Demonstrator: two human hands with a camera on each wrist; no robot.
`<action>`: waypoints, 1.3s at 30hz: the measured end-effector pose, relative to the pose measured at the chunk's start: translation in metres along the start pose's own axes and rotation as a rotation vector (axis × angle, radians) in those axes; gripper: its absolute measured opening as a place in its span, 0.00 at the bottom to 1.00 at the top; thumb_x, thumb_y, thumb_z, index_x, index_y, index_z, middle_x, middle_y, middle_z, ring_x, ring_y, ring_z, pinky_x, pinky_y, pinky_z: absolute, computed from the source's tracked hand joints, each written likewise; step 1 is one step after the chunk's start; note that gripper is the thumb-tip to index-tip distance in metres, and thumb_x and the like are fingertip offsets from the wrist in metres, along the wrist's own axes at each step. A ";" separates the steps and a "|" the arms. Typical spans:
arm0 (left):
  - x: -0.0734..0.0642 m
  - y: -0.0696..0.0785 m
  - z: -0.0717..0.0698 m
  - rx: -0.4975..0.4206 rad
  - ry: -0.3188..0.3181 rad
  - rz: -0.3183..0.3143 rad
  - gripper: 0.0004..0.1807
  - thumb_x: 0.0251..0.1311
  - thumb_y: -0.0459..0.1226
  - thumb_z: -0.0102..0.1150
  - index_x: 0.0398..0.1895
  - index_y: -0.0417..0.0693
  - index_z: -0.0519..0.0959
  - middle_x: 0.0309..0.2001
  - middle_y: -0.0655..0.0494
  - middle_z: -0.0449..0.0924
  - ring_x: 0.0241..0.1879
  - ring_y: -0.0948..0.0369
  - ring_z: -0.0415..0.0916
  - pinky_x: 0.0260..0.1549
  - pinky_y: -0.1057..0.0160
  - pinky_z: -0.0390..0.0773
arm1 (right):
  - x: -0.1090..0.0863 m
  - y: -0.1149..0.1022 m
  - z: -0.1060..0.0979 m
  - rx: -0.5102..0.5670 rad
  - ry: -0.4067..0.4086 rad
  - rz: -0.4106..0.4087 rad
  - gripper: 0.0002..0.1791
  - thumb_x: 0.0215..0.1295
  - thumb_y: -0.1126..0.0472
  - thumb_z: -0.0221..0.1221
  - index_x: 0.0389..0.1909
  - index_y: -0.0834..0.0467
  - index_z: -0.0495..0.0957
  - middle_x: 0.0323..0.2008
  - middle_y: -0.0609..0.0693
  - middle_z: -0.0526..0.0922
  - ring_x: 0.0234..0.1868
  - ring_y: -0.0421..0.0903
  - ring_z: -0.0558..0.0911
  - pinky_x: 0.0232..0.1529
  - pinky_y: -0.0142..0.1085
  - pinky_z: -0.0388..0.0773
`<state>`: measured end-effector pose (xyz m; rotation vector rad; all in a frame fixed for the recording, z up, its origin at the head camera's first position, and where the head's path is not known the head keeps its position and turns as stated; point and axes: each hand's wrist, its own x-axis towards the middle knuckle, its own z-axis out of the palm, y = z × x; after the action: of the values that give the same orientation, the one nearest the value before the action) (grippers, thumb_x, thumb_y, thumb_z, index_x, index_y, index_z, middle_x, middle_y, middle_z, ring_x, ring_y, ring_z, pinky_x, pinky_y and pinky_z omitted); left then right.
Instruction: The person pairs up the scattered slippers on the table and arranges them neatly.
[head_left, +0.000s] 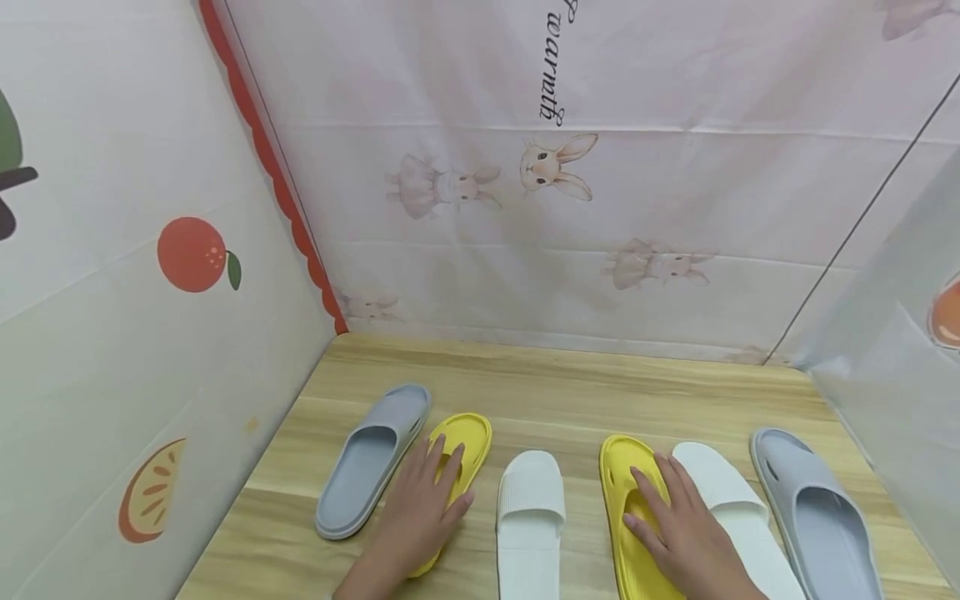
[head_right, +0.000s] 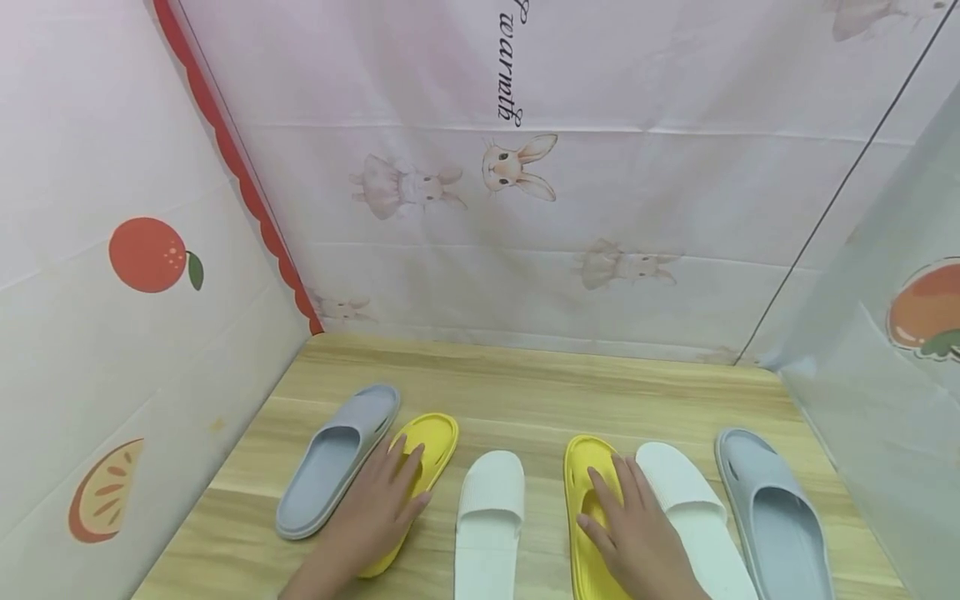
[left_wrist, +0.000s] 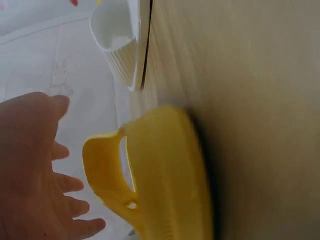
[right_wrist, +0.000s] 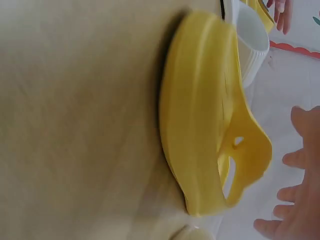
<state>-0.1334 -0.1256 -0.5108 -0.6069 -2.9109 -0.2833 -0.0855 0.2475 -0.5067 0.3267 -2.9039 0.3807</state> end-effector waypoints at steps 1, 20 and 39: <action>-0.003 0.000 0.002 0.002 0.014 -0.007 0.35 0.69 0.58 0.41 0.75 0.54 0.55 0.74 0.43 0.49 0.73 0.43 0.41 0.66 0.43 0.55 | -0.002 -0.001 0.001 0.002 -0.013 0.016 0.35 0.66 0.36 0.51 0.67 0.53 0.67 0.71 0.60 0.53 0.71 0.59 0.52 0.56 0.58 0.68; -0.018 -0.002 0.025 -0.018 0.057 -0.075 0.46 0.61 0.54 0.58 0.76 0.53 0.47 0.75 0.45 0.44 0.71 0.44 0.49 0.64 0.46 0.61 | -0.020 -0.011 0.015 0.088 -0.136 0.125 0.42 0.64 0.33 0.51 0.67 0.60 0.65 0.67 0.64 0.53 0.64 0.64 0.59 0.55 0.64 0.64; 0.021 0.009 0.023 -0.069 -0.043 -0.094 0.41 0.66 0.55 0.50 0.77 0.58 0.45 0.77 0.50 0.39 0.72 0.45 0.48 0.42 0.45 0.79 | -0.002 -0.010 0.031 0.046 -0.061 0.047 0.39 0.66 0.38 0.53 0.73 0.54 0.57 0.71 0.61 0.54 0.69 0.62 0.56 0.63 0.59 0.57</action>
<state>-0.1512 -0.1048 -0.5281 -0.4925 -2.9863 -0.3886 -0.0860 0.2298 -0.5342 0.2824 -2.9701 0.4540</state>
